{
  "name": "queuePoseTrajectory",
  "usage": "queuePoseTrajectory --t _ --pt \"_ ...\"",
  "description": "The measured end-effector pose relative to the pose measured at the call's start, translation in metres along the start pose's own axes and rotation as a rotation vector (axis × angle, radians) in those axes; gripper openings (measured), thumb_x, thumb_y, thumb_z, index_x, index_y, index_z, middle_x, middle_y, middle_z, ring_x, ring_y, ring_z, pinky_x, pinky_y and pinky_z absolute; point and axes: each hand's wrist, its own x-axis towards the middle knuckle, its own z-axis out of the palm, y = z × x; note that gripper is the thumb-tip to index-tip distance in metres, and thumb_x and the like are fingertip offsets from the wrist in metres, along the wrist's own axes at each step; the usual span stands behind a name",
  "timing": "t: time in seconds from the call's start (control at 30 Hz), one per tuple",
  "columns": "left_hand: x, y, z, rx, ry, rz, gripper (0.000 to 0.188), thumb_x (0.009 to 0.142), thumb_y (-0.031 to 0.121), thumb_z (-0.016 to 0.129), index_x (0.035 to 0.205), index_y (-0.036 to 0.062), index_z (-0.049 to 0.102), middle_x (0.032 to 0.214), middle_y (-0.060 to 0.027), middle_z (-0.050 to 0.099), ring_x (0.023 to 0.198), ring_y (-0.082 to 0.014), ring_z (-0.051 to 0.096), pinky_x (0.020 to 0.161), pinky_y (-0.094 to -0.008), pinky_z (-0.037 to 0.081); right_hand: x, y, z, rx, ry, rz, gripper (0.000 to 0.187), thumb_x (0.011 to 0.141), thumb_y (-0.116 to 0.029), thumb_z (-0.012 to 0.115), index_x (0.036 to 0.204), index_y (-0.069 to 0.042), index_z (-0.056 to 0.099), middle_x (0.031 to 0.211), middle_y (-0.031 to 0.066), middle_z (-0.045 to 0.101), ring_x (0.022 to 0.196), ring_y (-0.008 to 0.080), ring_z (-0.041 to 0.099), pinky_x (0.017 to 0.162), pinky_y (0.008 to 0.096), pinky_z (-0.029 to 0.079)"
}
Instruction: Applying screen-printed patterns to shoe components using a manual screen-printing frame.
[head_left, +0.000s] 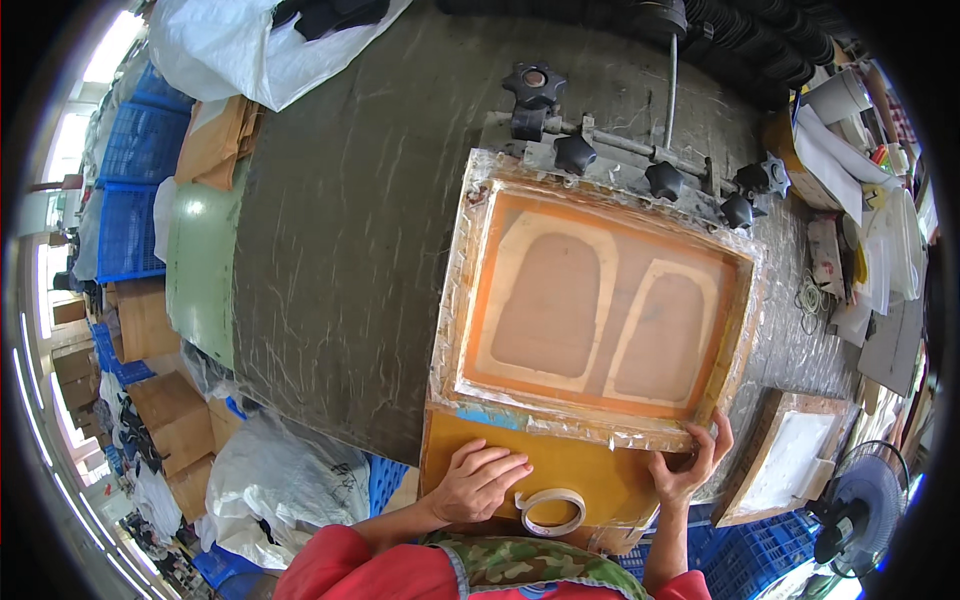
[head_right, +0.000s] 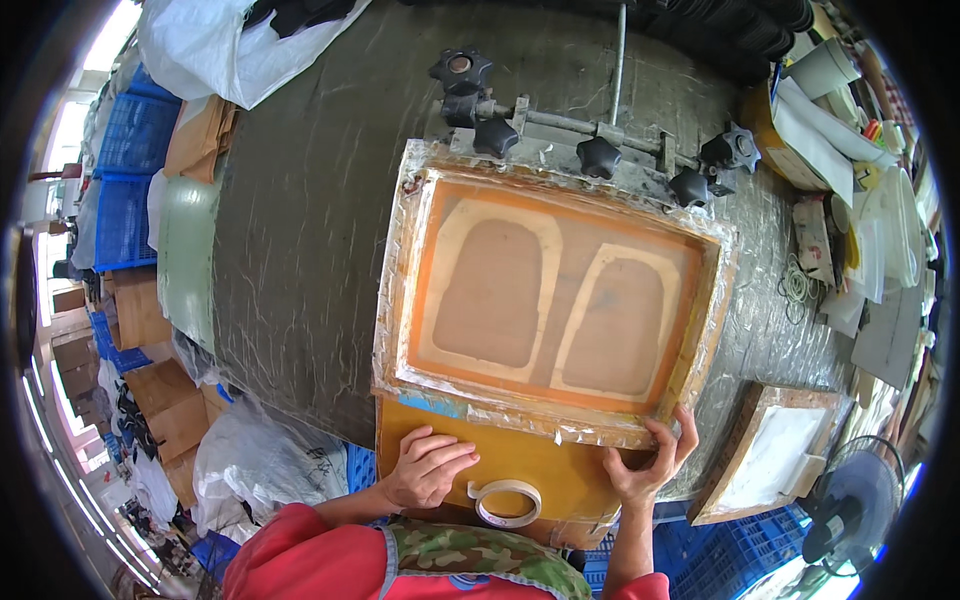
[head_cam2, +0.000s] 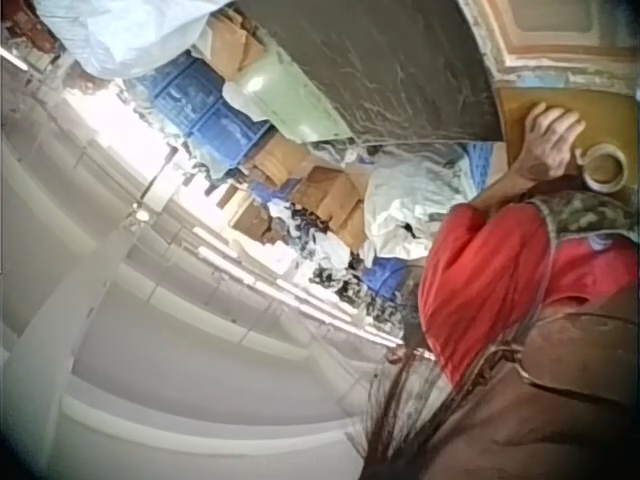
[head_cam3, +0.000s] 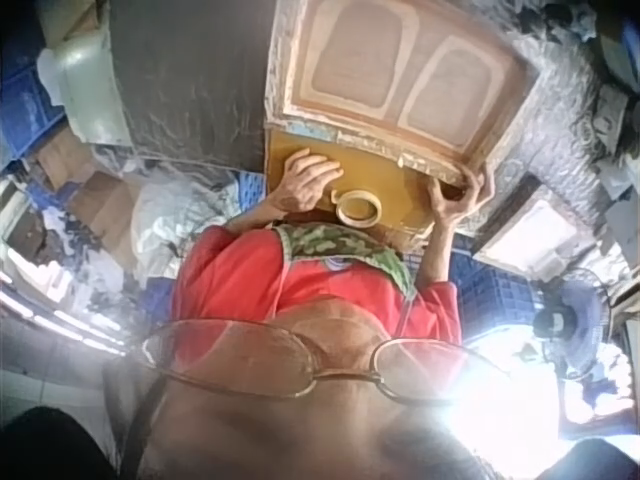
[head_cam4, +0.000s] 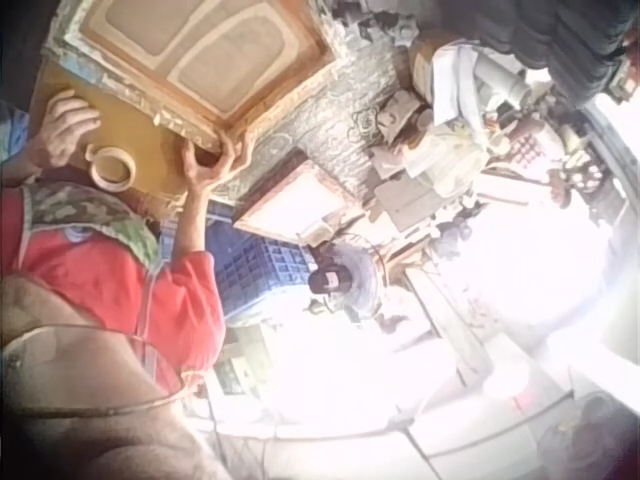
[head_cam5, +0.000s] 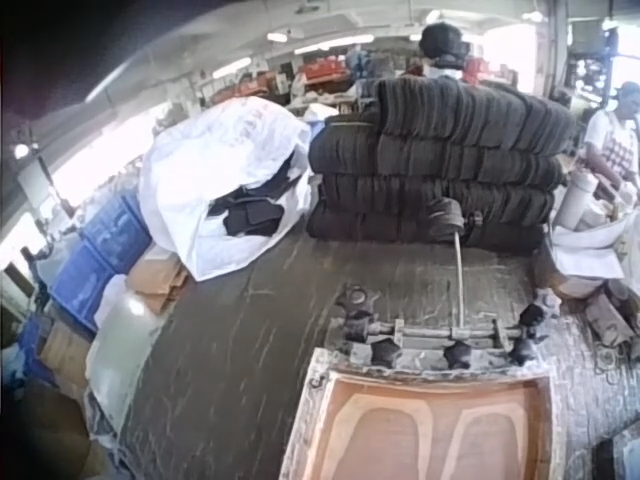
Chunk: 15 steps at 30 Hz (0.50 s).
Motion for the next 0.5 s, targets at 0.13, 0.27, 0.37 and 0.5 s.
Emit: queuePoseTrajectory --t 0.13,0.27,0.37,0.5 --pt "0.0021 0.0002 -0.0013 -0.012 0.009 -0.01 0.038 0.084 0.012 0.053 0.121 0.0086 0.062 0.124 -0.0038 0.059 0.116 -0.0193 0.05 0.107 -0.0417 0.031 -0.0011 0.0024 0.0015 0.009 0.003 0.006 0.048 0.053 -0.023 0.076 0.095 -0.005 0.06 0.131 0.019 0.044 0.125 0.039 0.041 0.103 0.0502 0.034" --pt "0.0022 -0.0006 -0.0011 -0.024 0.008 -0.028 0.038 0.084 0.011 0.053 0.12 0.0074 0.062 0.123 -0.0048 0.059 0.116 -0.0202 0.05 0.106 -0.0422 0.032 -0.0017 0.0028 0.0014 0.035 -0.003 0.004 0.048 0.054 -0.021 0.073 0.097 -0.005 0.059 0.132 0.0191 0.043 0.126 0.0374 0.04 0.104 0.0481 0.033" --pt "0.0027 -0.0012 -0.0003 -0.032 0.012 -0.027 0.038 0.083 0.011 0.053 0.12 0.0066 0.063 0.123 -0.0055 0.059 0.116 -0.0209 0.05 0.106 -0.0427 0.032 -0.0016 0.0034 0.0015 0.036 -0.003 0.002 0.048 0.054 -0.022 0.073 0.097 -0.005 0.059 0.132 0.0192 0.042 0.126 0.0372 0.04 0.104 0.0479 0.033" --pt "0.0035 -0.0013 -0.0002 -0.035 0.013 -0.034 0.038 0.083 0.011 0.052 0.12 0.0062 0.063 0.123 -0.0057 0.059 0.115 -0.0213 0.051 0.106 -0.043 0.032 -0.0016 0.0031 0.0025 0.032 0.009 0.0 0.049 0.055 -0.026 0.076 0.096 -0.005 0.059 0.13 0.0196 0.043 0.125 0.0386 0.041 0.103 0.0498 0.035"
